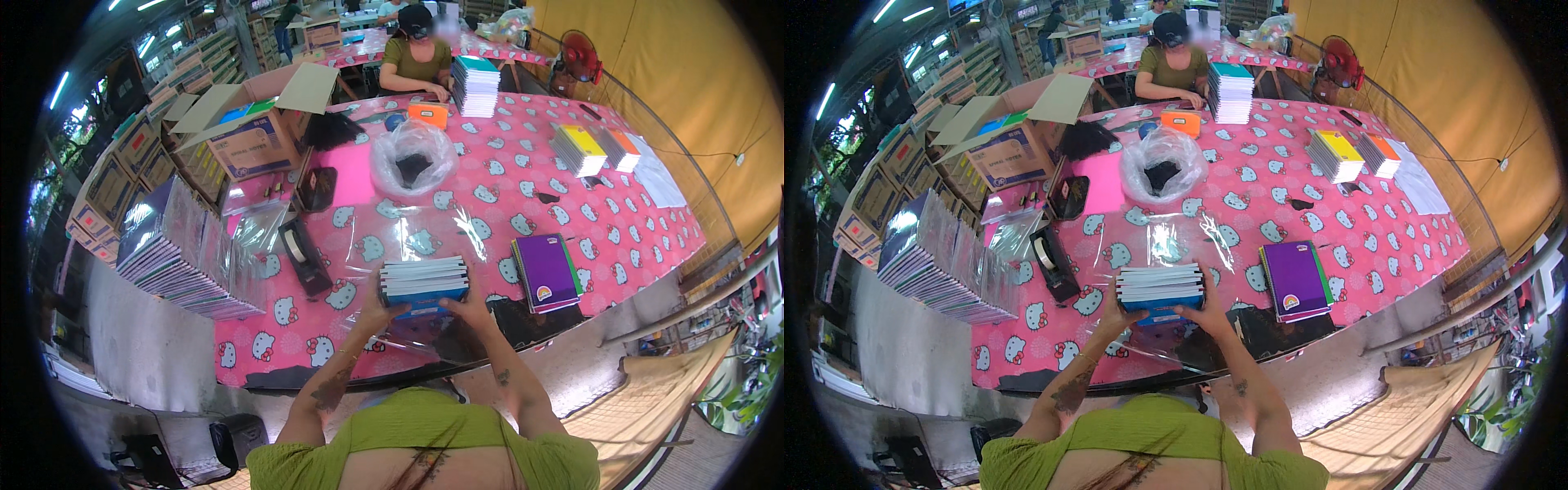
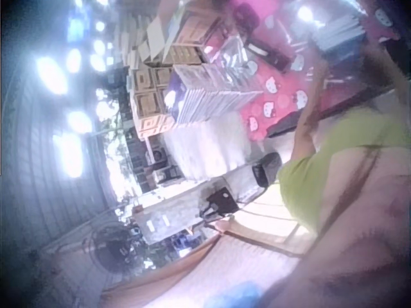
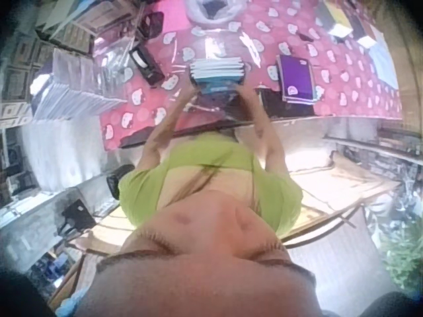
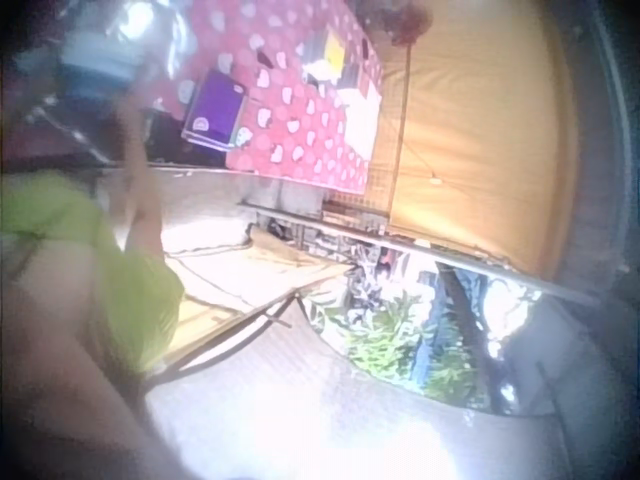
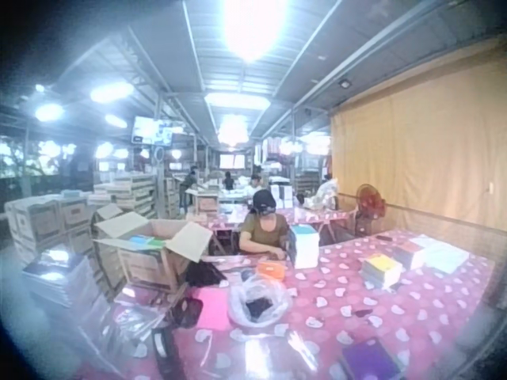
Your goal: The person places stacks of notebooks into plastic bags, seals them with tape, and then packs the bagged notebooks into a cardboard box alongside others.
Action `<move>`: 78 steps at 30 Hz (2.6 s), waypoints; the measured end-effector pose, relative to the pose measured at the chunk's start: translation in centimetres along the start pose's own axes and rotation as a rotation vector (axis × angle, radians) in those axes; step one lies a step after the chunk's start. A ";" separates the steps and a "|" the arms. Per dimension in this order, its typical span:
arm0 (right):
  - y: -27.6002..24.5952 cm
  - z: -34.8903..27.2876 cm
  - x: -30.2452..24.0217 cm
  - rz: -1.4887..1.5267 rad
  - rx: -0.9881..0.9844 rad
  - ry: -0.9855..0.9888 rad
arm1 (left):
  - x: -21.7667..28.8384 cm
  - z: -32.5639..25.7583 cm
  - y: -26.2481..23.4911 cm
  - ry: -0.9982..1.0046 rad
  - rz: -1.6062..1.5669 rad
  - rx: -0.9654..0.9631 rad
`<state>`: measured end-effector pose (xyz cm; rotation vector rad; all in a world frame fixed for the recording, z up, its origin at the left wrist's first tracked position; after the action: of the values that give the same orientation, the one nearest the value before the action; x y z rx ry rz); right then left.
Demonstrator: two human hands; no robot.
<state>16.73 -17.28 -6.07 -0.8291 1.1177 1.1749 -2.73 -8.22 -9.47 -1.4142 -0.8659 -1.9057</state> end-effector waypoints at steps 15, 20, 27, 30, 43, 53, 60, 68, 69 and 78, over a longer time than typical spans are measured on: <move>-0.2 1.4 0.7 -0.123 -0.011 -0.071 | 0.0 0.7 1.1 -0.116 0.032 0.026; -2.4 1.9 0.4 -0.296 -0.113 -0.021 | 10.2 1.8 2.2 0.056 0.752 -0.092; -1.9 2.0 0.8 -0.215 -0.122 -0.018 | 12.3 2.2 11.7 0.268 1.296 -0.345; -2.5 1.9 1.2 -0.283 -0.119 -0.036 | 14.4 4.5 11.1 0.220 1.341 -0.373; -4.6 0.5 1.8 0.005 -0.080 0.331 | 9.3 3.2 1.4 -0.360 0.370 0.100; -5.6 1.5 8.9 0.139 -0.107 0.739 | -2.1 3.6 -1.3 -0.598 0.275 0.262; -5.9 3.2 9.8 -0.289 -0.056 0.642 | -2.0 4.2 -3.4 -0.568 0.712 0.241; -7.2 3.6 11.2 -0.448 -0.019 0.605 | -5.8 3.6 -5.9 -0.549 0.592 0.351; -7.3 3.4 11.1 -0.437 -0.015 0.597 | -5.9 3.7 -6.1 -0.576 0.546 0.348; -8.5 1.9 11.7 -0.156 0.112 0.648 | -7.1 1.5 -7.4 -0.458 0.037 0.478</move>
<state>25.53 -14.19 -17.27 -1.2292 1.5905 0.7132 -5.89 -1.93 -17.03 -1.5559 -1.3873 -1.2365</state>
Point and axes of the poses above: each hand's wrist, its own z-axis towards the middle knuckle, its own y-axis out of the palm, x = y × z, the point moved 7 cm from there along z, towards the middle knuckle, and after that the axes turned 8 degrees about -z, right-handed, at the moved point
